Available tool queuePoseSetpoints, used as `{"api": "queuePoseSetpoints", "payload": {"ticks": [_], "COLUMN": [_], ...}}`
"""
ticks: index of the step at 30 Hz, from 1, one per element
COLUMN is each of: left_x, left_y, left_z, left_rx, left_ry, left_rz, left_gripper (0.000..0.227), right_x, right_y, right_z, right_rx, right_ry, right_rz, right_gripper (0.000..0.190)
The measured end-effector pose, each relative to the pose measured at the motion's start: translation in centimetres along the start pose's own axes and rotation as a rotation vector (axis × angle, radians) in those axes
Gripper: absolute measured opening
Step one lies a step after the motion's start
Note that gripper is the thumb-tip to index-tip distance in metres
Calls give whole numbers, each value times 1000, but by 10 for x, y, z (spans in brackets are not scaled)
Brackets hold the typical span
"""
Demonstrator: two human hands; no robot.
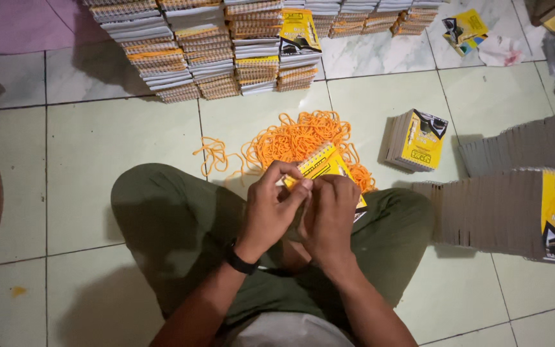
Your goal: The person sits on the floor and bundles stacks of yellow-covered notebooks using orange rubber bands. They pick up a stack, wrap a rubber band around it by hand, and place the finished bundle onto a larger pile of completed notebooks.
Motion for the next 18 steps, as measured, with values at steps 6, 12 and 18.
{"api": "queuePoseSetpoints", "payload": {"ticks": [6,12,18], "left_x": [-8,-10,-52], "left_y": [4,9,2], "left_z": [5,14,46], "left_rx": [-22,-86,-257], "left_ry": [-89,-138,-211], "left_rz": [-65,-97,48], "left_gripper": [36,42,49], "right_x": [3,12,109], "right_y": [4,9,-6], "right_z": [-24,-25,-29], "right_rx": [60,4,-250], "right_ry": [22,-8,443], "right_rz": [152,181,410], "right_gripper": [12,14,81]}}
Point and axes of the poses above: each hand's wrist, its own z-axis towards the middle knuckle, its own y-axis out of the palm, x = y × z, the point moved 9 cm from there along z, towards the middle knuckle, and after that the axes turned 14 degrees about -y, right-handed, at the moved point
